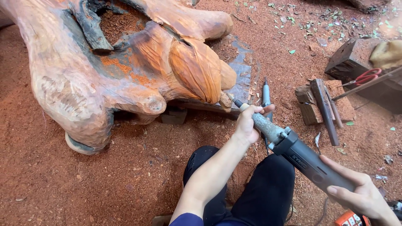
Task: The person uses a rotary carving tool to shape and smooth a large piece of reddish-brown wood. They hold the tool with both hands and guide it along the surface, removing material and creating fine wood dust.
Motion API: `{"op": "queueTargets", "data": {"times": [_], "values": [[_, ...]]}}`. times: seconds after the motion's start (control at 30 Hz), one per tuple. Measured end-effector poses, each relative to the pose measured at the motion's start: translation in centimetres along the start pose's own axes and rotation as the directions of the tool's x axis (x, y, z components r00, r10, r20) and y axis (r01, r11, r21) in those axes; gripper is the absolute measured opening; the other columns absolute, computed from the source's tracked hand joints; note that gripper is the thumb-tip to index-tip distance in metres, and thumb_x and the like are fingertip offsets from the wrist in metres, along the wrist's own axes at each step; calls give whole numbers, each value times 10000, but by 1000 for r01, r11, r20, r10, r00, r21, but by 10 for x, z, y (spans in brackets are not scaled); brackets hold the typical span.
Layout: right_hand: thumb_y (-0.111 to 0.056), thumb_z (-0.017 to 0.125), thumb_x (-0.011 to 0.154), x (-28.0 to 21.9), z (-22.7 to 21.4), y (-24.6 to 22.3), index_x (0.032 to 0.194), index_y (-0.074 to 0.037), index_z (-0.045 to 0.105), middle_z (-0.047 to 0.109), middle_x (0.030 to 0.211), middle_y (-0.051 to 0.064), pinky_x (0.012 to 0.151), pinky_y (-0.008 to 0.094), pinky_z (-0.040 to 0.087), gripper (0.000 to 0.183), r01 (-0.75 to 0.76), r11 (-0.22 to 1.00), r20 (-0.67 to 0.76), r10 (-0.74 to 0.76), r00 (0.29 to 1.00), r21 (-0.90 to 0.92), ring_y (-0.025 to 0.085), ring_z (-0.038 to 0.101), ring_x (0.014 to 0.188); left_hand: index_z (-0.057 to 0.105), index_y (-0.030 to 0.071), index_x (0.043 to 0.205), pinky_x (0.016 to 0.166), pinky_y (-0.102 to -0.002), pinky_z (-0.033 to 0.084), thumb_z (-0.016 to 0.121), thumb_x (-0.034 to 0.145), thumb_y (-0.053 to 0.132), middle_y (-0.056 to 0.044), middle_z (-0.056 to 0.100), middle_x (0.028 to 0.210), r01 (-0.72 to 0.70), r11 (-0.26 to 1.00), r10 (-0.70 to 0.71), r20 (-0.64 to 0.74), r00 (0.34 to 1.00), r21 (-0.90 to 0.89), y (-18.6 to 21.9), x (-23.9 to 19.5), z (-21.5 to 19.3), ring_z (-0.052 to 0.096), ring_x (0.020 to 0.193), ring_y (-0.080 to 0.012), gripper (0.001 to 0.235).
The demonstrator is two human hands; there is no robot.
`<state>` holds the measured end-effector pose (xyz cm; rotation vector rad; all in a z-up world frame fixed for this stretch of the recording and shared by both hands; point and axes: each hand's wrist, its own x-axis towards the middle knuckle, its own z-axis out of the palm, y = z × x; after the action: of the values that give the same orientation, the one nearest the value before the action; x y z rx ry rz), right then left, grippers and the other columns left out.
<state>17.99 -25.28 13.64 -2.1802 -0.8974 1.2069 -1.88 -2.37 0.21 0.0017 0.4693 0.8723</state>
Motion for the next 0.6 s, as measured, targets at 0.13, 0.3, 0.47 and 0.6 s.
{"op": "queueTargets", "data": {"times": [0.13,0.3,0.47,0.6], "values": [[66,768,690,8,0,10,1486,-130,677,793,1283,126,685,456,551,825,43,999,12,-43,999,2,285,636,880,480,120,928,629,-438,591,595,840,97,-210,767,977,-23,1000,23,-20,1000,-7,0,0,0,726,805,-254,146],[7,795,666,22,-7,29,1485,-144,669,817,1262,109,674,415,574,841,113,992,50,-111,993,-47,255,675,852,492,119,848,623,-450,594,592,833,87,-227,763,986,-44,999,45,-30,999,23,0,0,-1,724,832,-276,106],[14,801,653,26,-8,31,1478,-125,664,801,1314,106,765,405,583,847,128,991,61,-125,990,-37,239,691,937,490,120,859,656,-453,596,591,838,82,-222,765,984,-46,998,48,-52,997,29,1,-1,0,731,860,-265,109],[5,805,643,31,-10,41,1479,-119,656,771,1229,124,786,380,533,858,173,985,85,-171,982,-25,240,652,888,508,129,865,654,-448,590,592,843,91,-217,766,988,-44,998,46,-51,998,42,1,-3,1,727,882,-264,94]]}}
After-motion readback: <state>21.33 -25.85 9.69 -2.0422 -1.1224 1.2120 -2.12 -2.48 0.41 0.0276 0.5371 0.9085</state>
